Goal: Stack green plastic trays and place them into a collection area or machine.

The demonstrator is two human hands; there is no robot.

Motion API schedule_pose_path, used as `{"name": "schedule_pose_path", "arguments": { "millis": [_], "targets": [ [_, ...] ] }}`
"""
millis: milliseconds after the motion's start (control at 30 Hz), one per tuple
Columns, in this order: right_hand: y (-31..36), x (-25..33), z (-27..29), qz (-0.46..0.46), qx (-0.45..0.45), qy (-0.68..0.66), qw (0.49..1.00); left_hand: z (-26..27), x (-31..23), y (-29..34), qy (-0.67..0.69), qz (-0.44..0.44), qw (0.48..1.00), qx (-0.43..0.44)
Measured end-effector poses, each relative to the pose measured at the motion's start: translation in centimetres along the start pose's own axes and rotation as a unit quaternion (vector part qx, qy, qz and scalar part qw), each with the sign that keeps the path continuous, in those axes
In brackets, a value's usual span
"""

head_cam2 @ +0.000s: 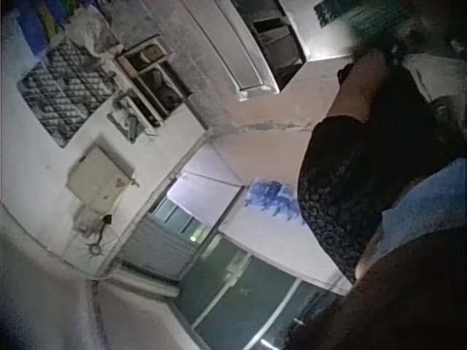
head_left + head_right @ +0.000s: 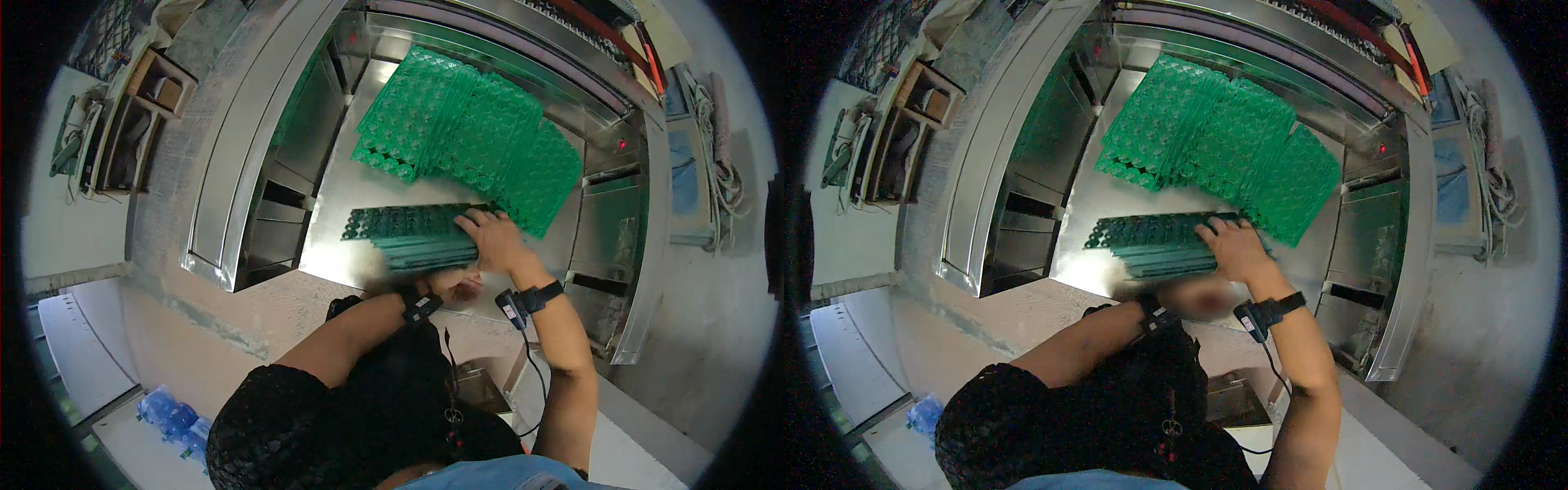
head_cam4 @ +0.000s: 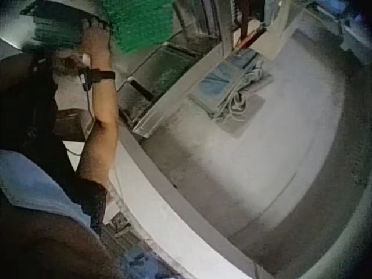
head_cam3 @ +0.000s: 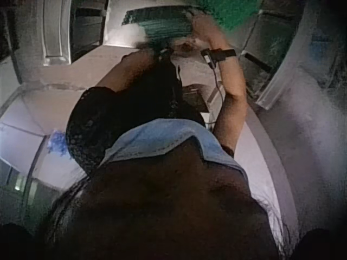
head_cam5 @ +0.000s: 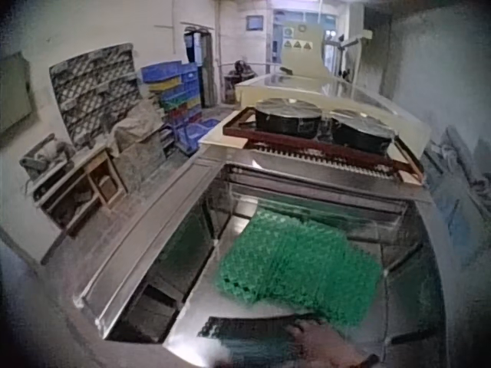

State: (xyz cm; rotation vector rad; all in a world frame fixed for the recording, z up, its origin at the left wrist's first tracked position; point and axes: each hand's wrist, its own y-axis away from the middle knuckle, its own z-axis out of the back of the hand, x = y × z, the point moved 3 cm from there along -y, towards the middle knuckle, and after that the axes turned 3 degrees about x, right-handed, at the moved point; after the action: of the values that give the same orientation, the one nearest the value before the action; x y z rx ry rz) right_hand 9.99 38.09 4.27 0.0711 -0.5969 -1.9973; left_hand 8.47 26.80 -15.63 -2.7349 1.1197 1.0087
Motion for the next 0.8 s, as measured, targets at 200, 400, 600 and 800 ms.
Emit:
{"name": "schedule_pose_path", "arguments": {
  "millis": [200, 400, 600, 800],
  "targets": [
    [-2.0, 0.1, 2.1, -0.021, -0.060, 0.040, 0.997, -0.8, -0.7, 1.3, 0.132, 0.134, 0.974, -0.124],
    [-2.8, -0.1, 1.6, -0.013, -0.053, 0.095, 0.994, -0.8, -0.3, 1.8, 0.119, 0.119, 0.983, -0.077],
    [-0.3, 0.5, 0.0, 0.018, -0.053, 0.074, 0.996, -0.8, 0.4, 1.7, 0.108, 0.092, 0.987, -0.079],
    [2.2, 2.1, -0.8, 0.010, 0.050, 0.030, 0.998, -1.5, 0.0, 2.5, 0.084, 0.051, 0.991, -0.093]
  ]
}}
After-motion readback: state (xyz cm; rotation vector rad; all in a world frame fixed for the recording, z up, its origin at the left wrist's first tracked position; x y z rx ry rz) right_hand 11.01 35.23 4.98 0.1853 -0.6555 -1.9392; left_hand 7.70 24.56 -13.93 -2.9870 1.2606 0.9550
